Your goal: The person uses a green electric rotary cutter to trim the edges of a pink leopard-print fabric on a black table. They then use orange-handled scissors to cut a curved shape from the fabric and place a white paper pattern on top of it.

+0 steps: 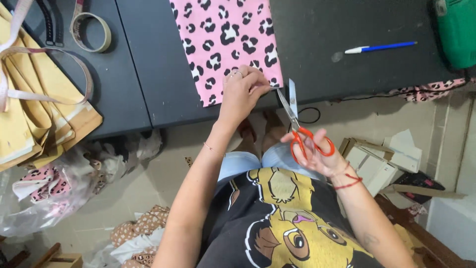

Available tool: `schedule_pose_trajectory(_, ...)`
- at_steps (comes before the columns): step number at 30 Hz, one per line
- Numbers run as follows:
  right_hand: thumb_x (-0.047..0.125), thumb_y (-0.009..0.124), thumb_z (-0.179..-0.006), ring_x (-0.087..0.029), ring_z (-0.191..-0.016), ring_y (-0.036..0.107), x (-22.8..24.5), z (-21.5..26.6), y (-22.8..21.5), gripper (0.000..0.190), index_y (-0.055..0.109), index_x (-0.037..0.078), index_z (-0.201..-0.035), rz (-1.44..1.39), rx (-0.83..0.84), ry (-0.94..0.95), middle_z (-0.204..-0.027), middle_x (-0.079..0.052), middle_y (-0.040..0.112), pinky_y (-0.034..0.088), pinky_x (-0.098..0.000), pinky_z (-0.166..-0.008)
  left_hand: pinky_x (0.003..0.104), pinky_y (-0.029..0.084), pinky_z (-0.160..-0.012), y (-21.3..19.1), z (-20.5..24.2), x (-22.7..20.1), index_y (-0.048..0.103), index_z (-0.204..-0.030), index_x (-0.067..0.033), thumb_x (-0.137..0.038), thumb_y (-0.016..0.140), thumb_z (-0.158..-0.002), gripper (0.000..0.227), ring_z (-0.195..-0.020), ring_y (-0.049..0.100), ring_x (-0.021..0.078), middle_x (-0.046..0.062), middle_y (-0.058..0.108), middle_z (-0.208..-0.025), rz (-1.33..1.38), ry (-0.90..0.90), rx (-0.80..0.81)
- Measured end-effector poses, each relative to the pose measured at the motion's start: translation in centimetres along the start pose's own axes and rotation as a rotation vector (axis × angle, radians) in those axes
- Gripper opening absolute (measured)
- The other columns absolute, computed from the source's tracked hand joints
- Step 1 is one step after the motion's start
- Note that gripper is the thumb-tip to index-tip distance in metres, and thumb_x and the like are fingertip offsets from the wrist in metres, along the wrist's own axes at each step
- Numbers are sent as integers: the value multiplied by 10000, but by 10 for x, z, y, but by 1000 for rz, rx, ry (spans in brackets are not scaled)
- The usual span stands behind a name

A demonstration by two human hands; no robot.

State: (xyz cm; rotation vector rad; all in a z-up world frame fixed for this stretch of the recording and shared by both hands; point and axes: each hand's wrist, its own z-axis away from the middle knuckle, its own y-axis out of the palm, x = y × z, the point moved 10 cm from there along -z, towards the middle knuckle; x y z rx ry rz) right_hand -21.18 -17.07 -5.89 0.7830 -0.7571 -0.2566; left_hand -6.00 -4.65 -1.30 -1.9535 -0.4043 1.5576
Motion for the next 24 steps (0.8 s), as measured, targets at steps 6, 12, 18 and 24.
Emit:
schedule_pose_trajectory(6,773,278,-670,-117,-390,429,4,-36,8,959,386,-18,-1202,92,-6,-66,-539,-79,438,327,-162,-325,285,365,-712,-7,1,-4,615,-732,-253,-292,679,-714,77,-758,557,161,-76,526,-834,80,-1,-10)
schedule_pose_trajectory(12,780,306,-618,-139,-444,458,25,-54,22,972,406,8,-1200,43,-13,-115,-558,-65,422,353,-168,-389,285,369,-710,-9,-1,-6,621,-733,-255,-303,661,-728,63,-735,548,167,-64,519,-802,135,16,-21)
schedule_pose_trajectory(18,539,574,-683,-73,-219,300,22,-43,-8,734,481,-77,-1071,41,-211,-203,-370,-6,321,252,-131,-243,287,384,-695,-13,-1,-7,624,-722,-241,-259,678,-714,58,-698,550,164,-55,517,-768,140,27,-50)
schedule_pose_trajectory(24,743,312,-664,-129,-377,404,29,-60,13,889,444,0,-1133,54,-58,-126,-491,-73,398,341,-180,-340,274,402,-676,-17,-3,-6,628,-726,-216,-247,678,-713,60,-697,562,156,-48,552,-794,233,63,-54)
